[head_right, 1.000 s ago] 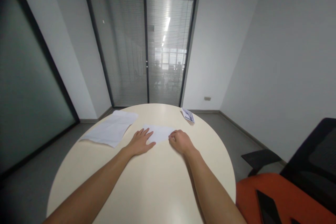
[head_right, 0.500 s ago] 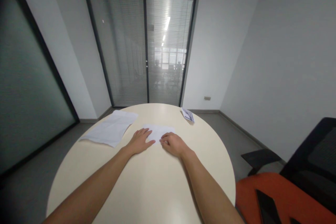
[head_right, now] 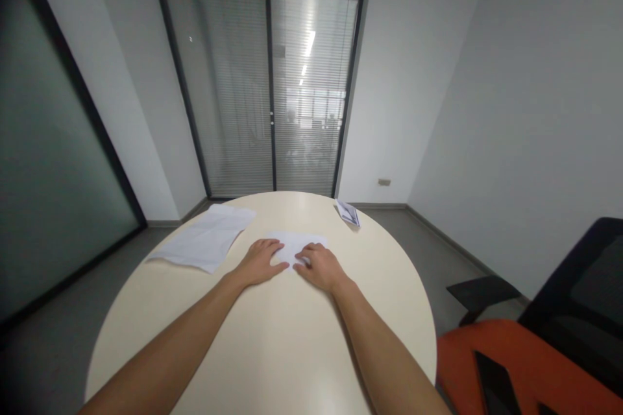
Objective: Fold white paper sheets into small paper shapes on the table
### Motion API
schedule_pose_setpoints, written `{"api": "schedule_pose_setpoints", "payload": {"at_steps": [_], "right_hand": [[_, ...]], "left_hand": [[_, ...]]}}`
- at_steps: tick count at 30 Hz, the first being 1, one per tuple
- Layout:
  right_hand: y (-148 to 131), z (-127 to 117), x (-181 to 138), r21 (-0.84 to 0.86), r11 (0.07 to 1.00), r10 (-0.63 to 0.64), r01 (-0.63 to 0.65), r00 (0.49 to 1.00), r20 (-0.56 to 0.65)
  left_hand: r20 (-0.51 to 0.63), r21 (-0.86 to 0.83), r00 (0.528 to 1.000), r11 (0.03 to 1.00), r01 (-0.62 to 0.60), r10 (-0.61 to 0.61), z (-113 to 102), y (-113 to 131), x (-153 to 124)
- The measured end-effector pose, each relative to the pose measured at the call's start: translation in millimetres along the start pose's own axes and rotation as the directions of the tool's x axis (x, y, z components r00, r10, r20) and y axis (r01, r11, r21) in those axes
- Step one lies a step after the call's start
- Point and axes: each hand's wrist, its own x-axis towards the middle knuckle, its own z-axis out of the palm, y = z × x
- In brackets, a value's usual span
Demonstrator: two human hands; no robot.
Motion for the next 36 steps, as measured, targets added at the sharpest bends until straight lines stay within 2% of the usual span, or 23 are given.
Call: {"api": "schedule_pose_setpoints", "payload": {"at_steps": [3,9,11,17,23,26,30,33,36], "right_hand": [[2.3,1.4,0.6,0.007,1.000,-0.001,0.001,1.000,0.002],[5.0,1.2,0.7,0.028,0.999,-0.044,0.044,0.999,0.004],[5.9,1.8,0.4,0.038,0.998,-0.052,0.052,0.999,0.004],[9.0,6.3,0.2,0.046,0.998,-0.030,0.031,0.999,-0.020],[11.4,5.0,-1.2,0.086,0.993,-0.083,0.085,0.996,-0.020],[11.0,4.0,-1.2,0.104,0.990,-0.098,0.099,0.995,-0.009],[10.5,4.2,-0.4,0.107,0.989,-0.099,0.101,0.995,-0.017],[9.4,3.3,0.0,0.112,0.990,-0.088,0.087,0.996,0.001],[7.9,1.6,0.2,0.121,0.990,-0.078,0.076,0.997,0.008]], "left_hand": [[-0.015,0.004,0.999,0.999,0.051,-0.051,1.4,-4.1,3.0],[-0.141,0.037,0.968,0.976,0.213,-0.206,1.4,-14.8,7.1],[-0.166,0.030,0.961,0.973,0.229,-0.221,0.1,-13.4,7.0],[-0.150,0.060,0.983,0.992,0.112,-0.102,-4.0,3.1,3.3],[-0.173,0.109,0.975,0.981,0.158,-0.137,-5.6,0.2,0.7],[-0.166,0.127,0.980,0.983,0.135,-0.113,-6.6,0.0,0.5],[-0.100,0.089,0.995,0.996,-0.004,0.013,-6.2,9.0,0.5],[-0.068,0.039,0.989,0.991,-0.130,0.132,-4.2,15.1,-0.3],[-0.060,0.009,0.980,0.982,-0.187,0.188,-2.7,16.2,-1.4]]}}
